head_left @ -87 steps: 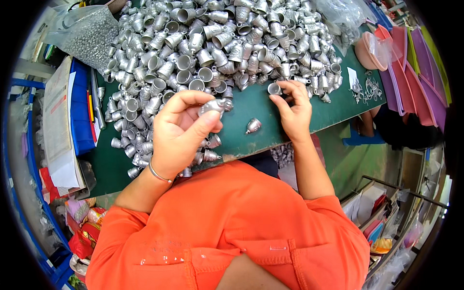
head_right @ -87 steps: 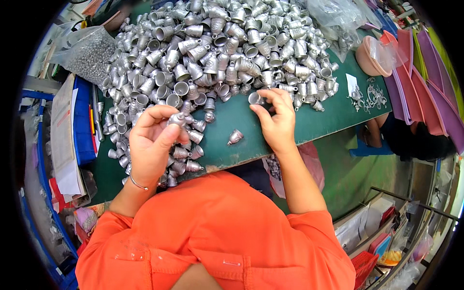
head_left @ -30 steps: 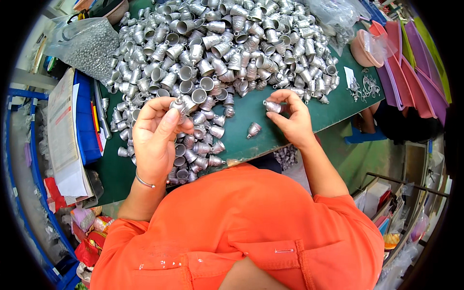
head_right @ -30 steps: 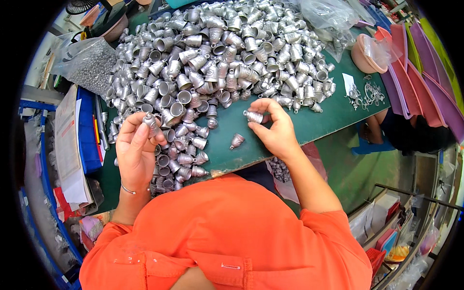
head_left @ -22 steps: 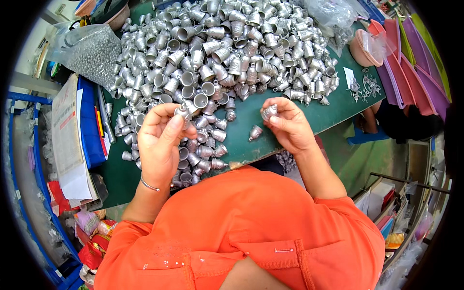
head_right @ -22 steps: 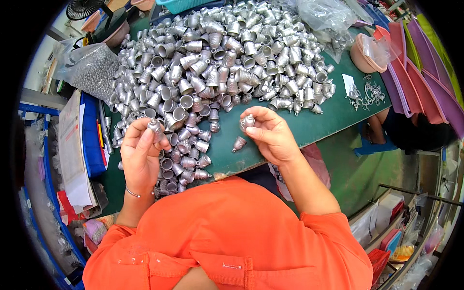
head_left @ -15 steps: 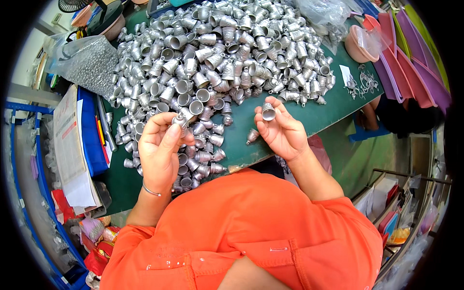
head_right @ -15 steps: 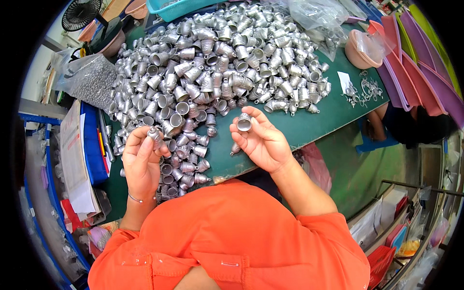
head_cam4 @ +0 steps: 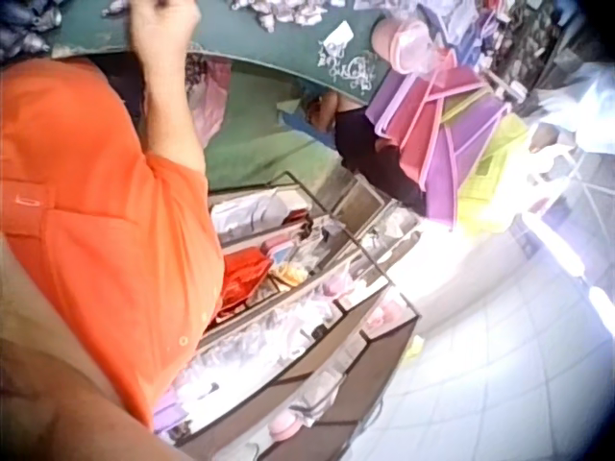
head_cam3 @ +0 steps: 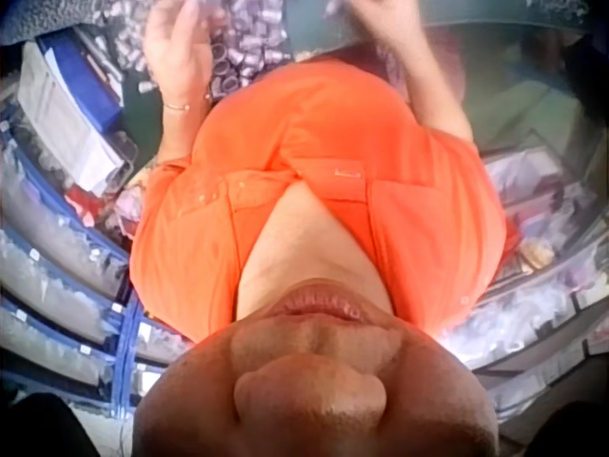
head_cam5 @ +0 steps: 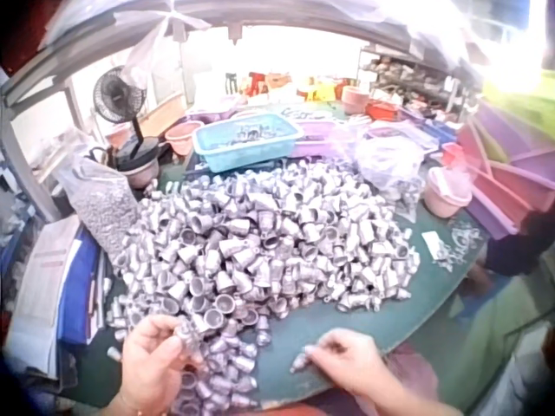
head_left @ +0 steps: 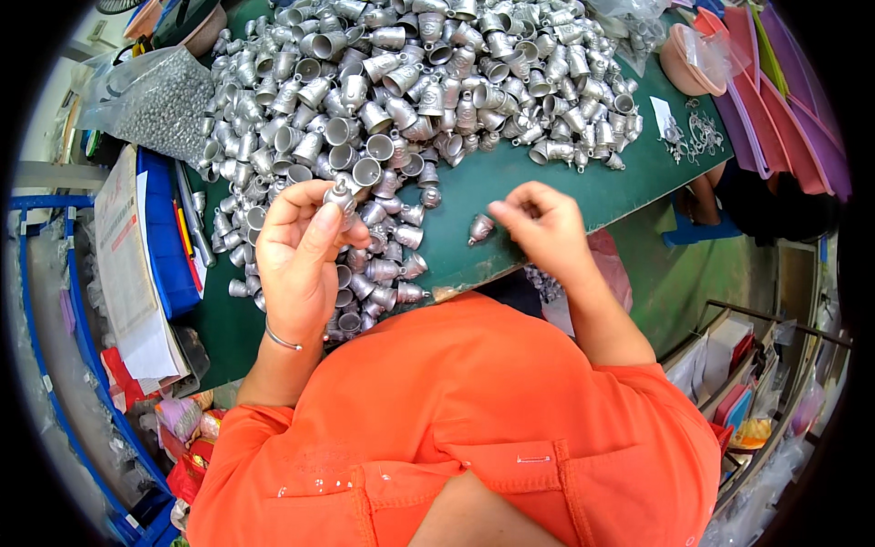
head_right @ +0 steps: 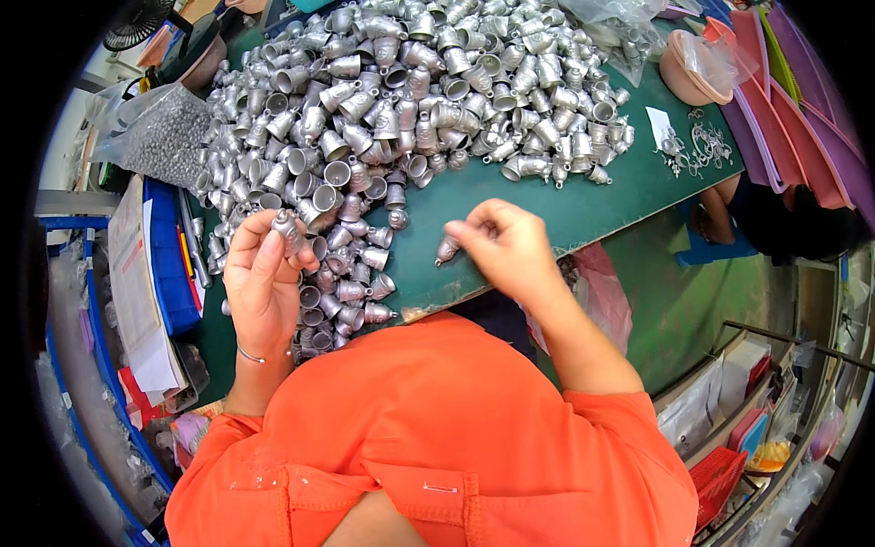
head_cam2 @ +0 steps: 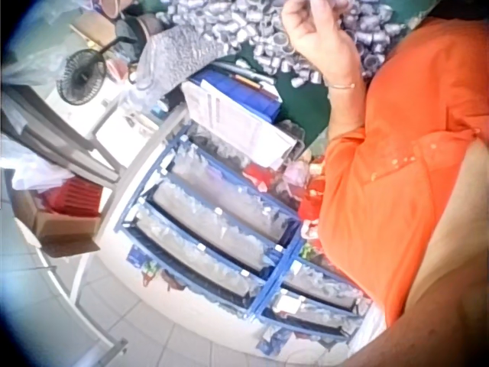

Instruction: The person sorts a large pile of small, silver-colored metal bells on a green table. They pick up individual bells, inspect them, and place them into a container or separate pile.

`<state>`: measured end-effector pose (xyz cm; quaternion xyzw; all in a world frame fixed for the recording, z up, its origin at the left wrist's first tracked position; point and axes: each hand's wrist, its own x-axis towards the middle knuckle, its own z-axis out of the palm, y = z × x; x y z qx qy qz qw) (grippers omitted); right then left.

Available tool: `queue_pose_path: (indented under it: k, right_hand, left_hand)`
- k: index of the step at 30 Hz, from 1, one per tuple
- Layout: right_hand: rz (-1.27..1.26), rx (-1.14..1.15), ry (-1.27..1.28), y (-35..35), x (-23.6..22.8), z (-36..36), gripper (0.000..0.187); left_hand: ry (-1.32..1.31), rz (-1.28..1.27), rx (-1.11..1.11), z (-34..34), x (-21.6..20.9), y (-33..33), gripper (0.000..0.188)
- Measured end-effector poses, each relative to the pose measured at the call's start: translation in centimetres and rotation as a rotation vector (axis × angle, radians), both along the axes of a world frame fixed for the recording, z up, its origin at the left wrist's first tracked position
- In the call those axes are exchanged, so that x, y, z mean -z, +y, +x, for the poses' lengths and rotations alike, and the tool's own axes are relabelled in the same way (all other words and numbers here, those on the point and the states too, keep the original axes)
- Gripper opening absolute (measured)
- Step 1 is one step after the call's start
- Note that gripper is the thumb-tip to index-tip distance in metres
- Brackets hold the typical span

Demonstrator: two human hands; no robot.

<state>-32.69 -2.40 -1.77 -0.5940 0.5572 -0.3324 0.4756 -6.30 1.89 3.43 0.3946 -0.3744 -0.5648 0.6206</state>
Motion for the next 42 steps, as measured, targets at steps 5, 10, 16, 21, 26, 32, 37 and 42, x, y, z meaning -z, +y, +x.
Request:
queue_pose_path:
  k: [5, 10, 16, 21, 26, 32, 37, 42]
  right_hand:
    - [-0.428, -0.241, 0.378, 0.7, 0.0, 1.9, 0.024]
    - [-0.310, -0.169, -0.272, 0.8, 0.8, 2.1, 0.038]
    - [0.225, -0.315, -1.007, 0.4, -0.1, 1.3, 0.035]
    - [0.574, -0.278, -1.422, -0.7, 0.2, 0.8, 0.035]
    - [-0.416, -0.463, -0.006, -2.9, -1.0, 3.2, 0.028]
    - [-0.446, -0.423, 0.195, -3.1, 0.6, 4.6, 0.020]
    - [0.723, -0.266, -1.063, -2.8, 0.3, 2.7, 0.024]
    - [1.042, -0.261, -1.363, -1.9, 0.3, 2.8, 0.040]
  left_hand:
    - [-0.004, 0.005, 0.017, -0.7, -0.3, 0.1, 0.022]
    - [-0.015, 0.007, -0.007, -0.2, -0.1, 0.0, 0.023]
    - [-0.017, 0.008, -0.026, -0.1, 0.0, 0.2, 0.023]
    - [-0.012, -0.002, -0.051, 0.3, -0.1, 0.3, 0.023]
    - [0.061, -0.014, -0.097, 0.8, -0.1, 0.6, 0.022]
    - [0.017, 0.007, -0.098, 0.9, -0.2, 0.9, 0.020]
    - [0.018, 0.002, -0.101, 0.8, 0.0, 0.7, 0.021]
    - [-0.016, 0.014, -0.059, -0.2, -0.4, 0.5, 0.022]
